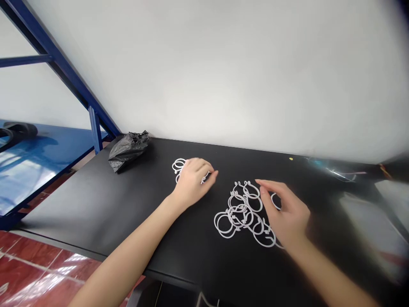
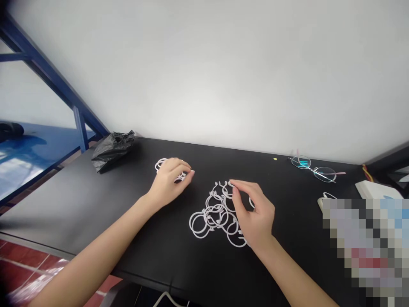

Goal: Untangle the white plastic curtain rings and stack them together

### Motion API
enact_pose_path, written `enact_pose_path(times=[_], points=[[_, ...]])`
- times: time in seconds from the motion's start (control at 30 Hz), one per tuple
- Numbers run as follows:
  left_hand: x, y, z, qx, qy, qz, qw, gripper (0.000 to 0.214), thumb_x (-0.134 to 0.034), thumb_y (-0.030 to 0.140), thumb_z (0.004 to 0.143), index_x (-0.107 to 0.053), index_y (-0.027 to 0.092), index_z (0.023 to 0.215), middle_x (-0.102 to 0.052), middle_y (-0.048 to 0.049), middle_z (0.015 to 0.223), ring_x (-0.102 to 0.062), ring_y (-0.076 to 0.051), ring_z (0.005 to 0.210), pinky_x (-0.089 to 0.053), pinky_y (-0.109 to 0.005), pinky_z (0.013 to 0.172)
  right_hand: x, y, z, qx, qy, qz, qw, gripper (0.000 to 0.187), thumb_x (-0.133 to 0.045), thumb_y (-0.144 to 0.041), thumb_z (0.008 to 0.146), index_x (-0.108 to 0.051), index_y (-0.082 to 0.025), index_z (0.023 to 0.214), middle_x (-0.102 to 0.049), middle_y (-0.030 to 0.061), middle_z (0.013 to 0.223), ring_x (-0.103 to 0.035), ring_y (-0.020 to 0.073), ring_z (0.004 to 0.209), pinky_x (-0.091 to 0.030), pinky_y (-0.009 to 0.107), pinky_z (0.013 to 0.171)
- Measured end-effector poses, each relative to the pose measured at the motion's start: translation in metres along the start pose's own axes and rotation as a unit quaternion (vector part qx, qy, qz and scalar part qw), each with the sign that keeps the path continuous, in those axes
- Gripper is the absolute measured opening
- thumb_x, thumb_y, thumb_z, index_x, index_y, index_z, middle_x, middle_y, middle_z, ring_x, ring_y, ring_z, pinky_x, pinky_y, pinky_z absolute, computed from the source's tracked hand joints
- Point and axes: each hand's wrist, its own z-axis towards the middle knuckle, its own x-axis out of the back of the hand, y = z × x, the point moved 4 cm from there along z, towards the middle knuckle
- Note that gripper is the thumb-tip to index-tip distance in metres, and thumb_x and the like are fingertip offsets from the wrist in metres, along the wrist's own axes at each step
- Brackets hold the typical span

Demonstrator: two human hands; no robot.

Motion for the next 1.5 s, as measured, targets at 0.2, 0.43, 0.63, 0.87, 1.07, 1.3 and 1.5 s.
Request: enact_pose_path(times=[0.2,0.43,0.63,0.87,1.07,1.3,1.5], points=[[-0.019,0.047,-0.013,-0.133,-0.134,-0.048,0.981,0.031,-0.046,0.021,0.097,-0.055,0.016,0.068,-0.054,0.0005,0.062,-0.049,-0.012,0.058,-0.038,-0.026,0.053,-0.002,0.014,0.008,-0.015,-0.03,-0.086,0.996,0.012,-0.066,-0.016,0.085,-0.073,-0.022,0.092,-0.074,0.0041,0.092,-0.068,0.0215,0.087,-0.055,0.039,0.082],[-0.019,0.042,-0.015,-0.118,-0.135,-0.039,0.983,0.03,-0.044,0.023,0.098,-0.056,0.017,0.071,-0.057,0.0002,0.066,-0.053,-0.012,0.062,-0.038,-0.025,0.052,-0.012,0.021,0.003,-0.038,-0.121,-0.095,0.987,0.009,-0.069,-0.018,0.082,-0.072,-0.022,0.089,-0.075,0.003,0.087,-0.068,0.0233,0.087,-0.054,0.04,0.081],[-0.018,0.043,-0.014,-0.122,-0.14,-0.039,0.982,0.03,-0.045,0.022,0.097,-0.056,0.016,0.07,-0.057,-0.0002,0.066,-0.053,-0.012,0.062,-0.038,-0.025,0.052,-0.018,0.023,0.0,-0.037,-0.158,-0.114,0.98,0.01,-0.071,-0.021,0.081,-0.072,-0.023,0.091,-0.075,0.0013,0.078,-0.067,0.0249,0.086,-0.053,0.044,0.081],[-0.018,0.042,-0.014,-0.102,-0.148,-0.075,0.981,0.03,-0.044,0.022,0.097,-0.057,0.016,0.07,-0.057,-0.001,0.066,-0.054,-0.012,0.063,-0.039,-0.025,0.052,-0.013,0.018,0.002,-0.003,-0.106,-0.115,0.988,0.006,-0.068,-0.018,0.085,-0.072,-0.022,0.087,-0.073,0.0033,0.082,-0.067,0.0219,0.078,-0.053,0.041,0.076],[-0.018,0.045,-0.014,0.179,-0.188,-0.443,0.858,0.032,-0.056,0.036,0.095,-0.058,0.018,0.121,-0.066,-0.01,0.111,-0.065,-0.018,0.095,-0.056,-0.026,0.07,-0.001,-0.018,0.003,0.143,-0.017,-0.013,0.99,0.027,-0.072,-0.002,0.078,-0.072,-0.023,0.095,-0.072,-0.0001,0.074,-0.062,0.0151,0.062,-0.051,0.03,0.055],[-0.029,0.057,-0.017,0.26,-0.199,-0.648,0.687,0.035,-0.067,0.035,0.088,-0.06,0.015,0.116,-0.063,-0.0136,0.118,-0.065,-0.023,0.104,-0.057,-0.035,0.086,-0.01,-0.041,-0.004,0.146,-0.122,0.101,0.976,0.032,-0.067,0.0,0.081,-0.071,-0.025,0.099,-0.074,0.0,0.078,-0.07,0.0176,0.066,-0.059,0.032,0.06],[-0.025,0.047,-0.015,0.23,-0.151,-0.547,0.79,0.034,-0.074,0.027,0.081,-0.065,0.017,0.112,-0.066,-0.0088,0.104,-0.062,-0.015,0.083,-0.056,-0.027,0.068,-0.005,-0.015,-0.009,0.032,-0.063,0.134,0.988,0.039,-0.069,-0.006,0.081,-0.07,-0.027,0.114,-0.075,0.003,0.091,-0.071,0.0194,0.072,-0.061,0.036,0.065]])
